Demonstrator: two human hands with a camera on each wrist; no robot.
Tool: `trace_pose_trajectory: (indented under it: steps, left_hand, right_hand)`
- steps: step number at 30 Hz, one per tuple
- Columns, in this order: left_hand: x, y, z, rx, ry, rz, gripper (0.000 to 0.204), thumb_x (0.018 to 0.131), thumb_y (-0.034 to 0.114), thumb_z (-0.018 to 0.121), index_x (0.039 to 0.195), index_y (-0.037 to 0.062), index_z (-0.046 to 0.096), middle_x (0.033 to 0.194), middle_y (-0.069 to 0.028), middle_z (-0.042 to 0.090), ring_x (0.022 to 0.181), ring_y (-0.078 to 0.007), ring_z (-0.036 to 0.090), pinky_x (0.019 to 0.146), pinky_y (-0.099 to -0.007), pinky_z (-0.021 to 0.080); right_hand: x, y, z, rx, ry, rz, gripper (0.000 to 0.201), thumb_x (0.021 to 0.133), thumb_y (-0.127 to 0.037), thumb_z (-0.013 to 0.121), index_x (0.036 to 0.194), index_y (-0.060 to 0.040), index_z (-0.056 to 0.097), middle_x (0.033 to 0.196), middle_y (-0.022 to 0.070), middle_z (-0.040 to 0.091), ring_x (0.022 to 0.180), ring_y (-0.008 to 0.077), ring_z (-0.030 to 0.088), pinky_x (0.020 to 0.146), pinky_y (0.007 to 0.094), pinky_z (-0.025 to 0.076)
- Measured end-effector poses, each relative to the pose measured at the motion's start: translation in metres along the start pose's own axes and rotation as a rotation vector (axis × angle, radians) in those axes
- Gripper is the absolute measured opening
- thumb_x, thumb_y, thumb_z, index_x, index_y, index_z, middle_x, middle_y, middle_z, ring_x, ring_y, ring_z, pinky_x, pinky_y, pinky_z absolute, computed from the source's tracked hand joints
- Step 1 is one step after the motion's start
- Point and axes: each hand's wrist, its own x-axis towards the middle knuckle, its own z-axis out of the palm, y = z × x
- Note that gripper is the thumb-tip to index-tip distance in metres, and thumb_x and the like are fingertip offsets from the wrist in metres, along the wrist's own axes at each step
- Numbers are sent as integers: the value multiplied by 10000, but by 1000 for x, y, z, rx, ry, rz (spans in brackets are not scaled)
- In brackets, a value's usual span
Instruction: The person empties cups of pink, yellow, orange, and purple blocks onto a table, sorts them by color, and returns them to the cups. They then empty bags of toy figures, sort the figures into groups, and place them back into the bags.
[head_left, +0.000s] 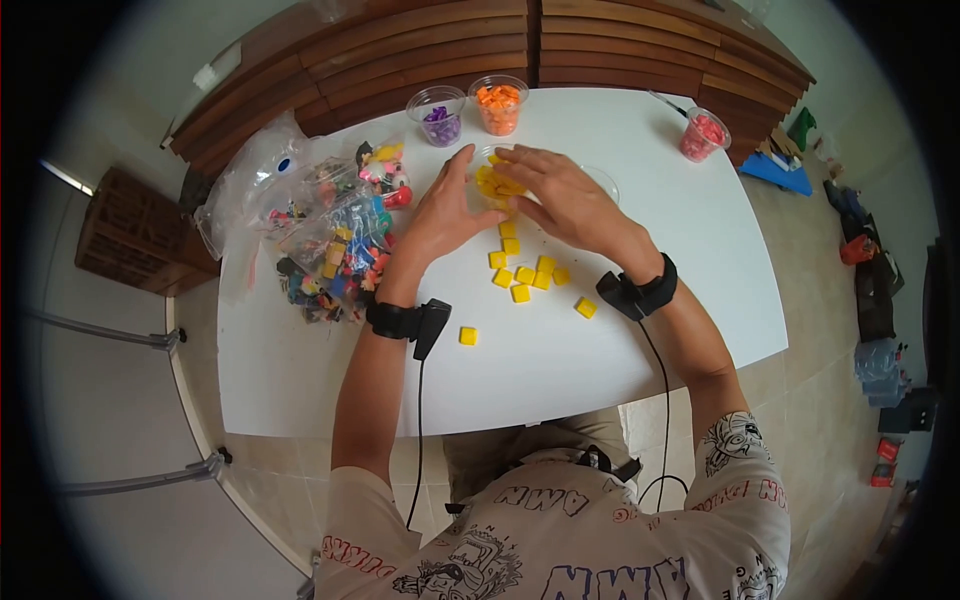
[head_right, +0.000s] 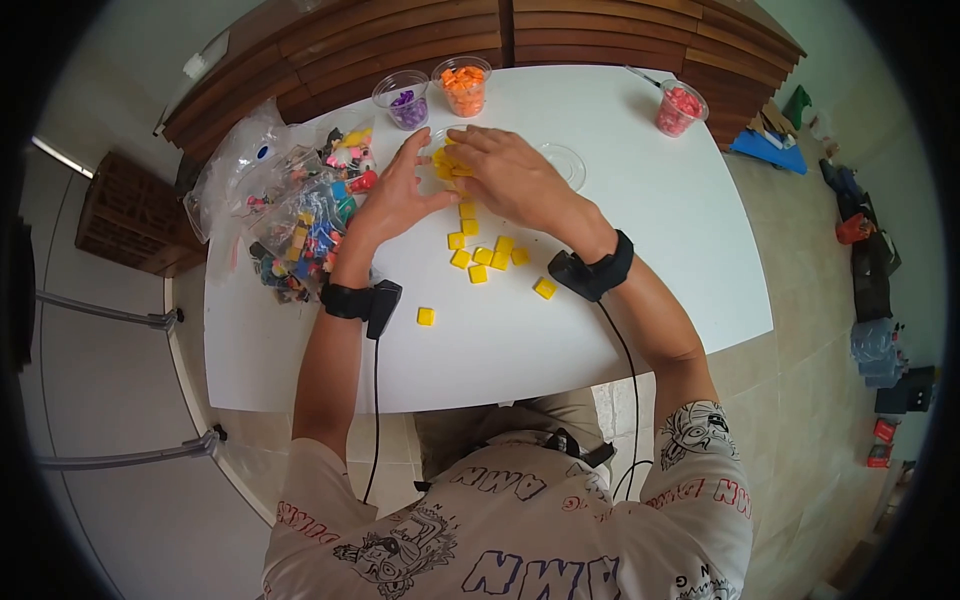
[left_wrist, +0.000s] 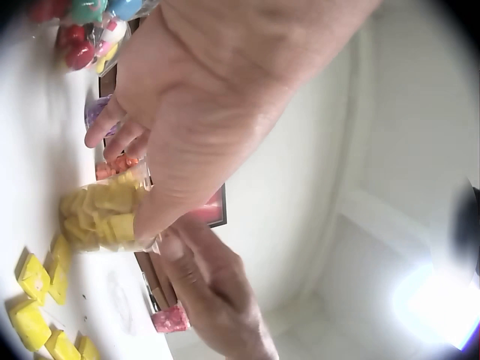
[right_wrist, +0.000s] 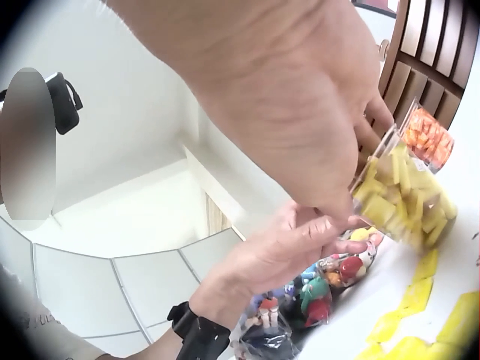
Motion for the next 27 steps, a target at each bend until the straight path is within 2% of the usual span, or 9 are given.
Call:
trace_pose_trajectory:
  steps: [5, 7, 14, 17, 19, 20, 22, 25, 27]
  left_hand:
    - [15, -13, 16, -63, 103, 159, 1065, 774, 265, 907, 1603, -4, 295, 1559, -275, 464, 1378, -365, 556, 1133, -420, 476]
    - [15, -11, 13, -184, 31, 13, 1073, 757, 254, 924, 1598, -2, 308, 1515, -272, 510, 1331, -369, 593, 1099, -408, 500]
    - [6, -16, 18, -290, 105, 27, 1074, 767, 288, 927, 1589, 2, 297, 1487, -280, 523, 1283, -389, 620, 1067, -413, 517]
    - [-16, -10, 19, 28, 300, 24, 982, 791, 242, 911, 1579, 58, 353, 1431, -219, 551, 1235, -330, 632, 1033, -423, 534]
    - [-40, 3, 5, 205, 116, -89, 957, 764, 273, 916, 1534, 51, 393, 1388, -220, 560, 1237, -365, 619, 1016, -459, 528]
    - [-54, 15, -4, 202, 115, -91, 957, 764, 273, 916, 1534, 51, 393, 1388, -220, 560, 1237, -365, 619, 1016, -459, 528]
    - [-80, 35, -17, 368, -236, -130, 871, 748, 260, 907, 1457, 41, 450, 1331, -215, 572, 1223, -392, 609, 998, -476, 522]
    - [-102, 40, -13, 435, -463, -154, 734, 765, 219, 881, 1362, 36, 495, 1287, -197, 584, 1202, -403, 609, 1001, -485, 514]
    - [-104, 27, 4, 402, -464, -95, 678, 776, 203, 870, 1325, 39, 507, 1270, -193, 589, 1196, -405, 610, 993, -479, 513]
  right_hand:
    - [-6, -1, 2, 25, -82, 9, 376, 992, -179, 671, 1336, -26, 664, 1491, 156, 590, 1395, 335, 523, 1190, 444, 393]
    - [-6, 4, -1, 183, -129, 60, 392, 995, -178, 669, 1356, -27, 641, 1512, 150, 570, 1404, 338, 514, 1194, 468, 387]
    - [-8, -3, -2, 3, 41, -70, 375, 987, -183, 681, 1323, -23, 642, 1471, 165, 594, 1375, 335, 534, 1161, 437, 417]
    - [-27, -17, -31, 105, 19, 64, 393, 964, -187, 709, 1308, -13, 635, 1353, 166, 640, 1247, 366, 609, 1080, 442, 483]
    - [-47, -20, -42, 190, -406, 291, 441, 925, -180, 746, 1305, -1, 612, 1235, 183, 631, 1089, 394, 661, 977, 470, 534]
    - [-59, -26, -43, 191, -409, 291, 441, 925, -180, 746, 1305, -1, 612, 1235, 183, 631, 1089, 394, 661, 977, 470, 534]
    - [-77, -37, -40, 49, -696, 352, 478, 892, -150, 769, 1308, 5, 592, 1169, 202, 603, 991, 413, 678, 892, 478, 561]
    - [-83, -42, -22, 121, -658, 369, 510, 879, -150, 787, 1318, 3, 578, 1175, 214, 590, 995, 396, 683, 878, 459, 569]
    - [-80, -38, -3, 178, -594, 359, 490, 874, -139, 796, 1296, -1, 588, 1173, 205, 594, 993, 391, 686, 873, 455, 572]
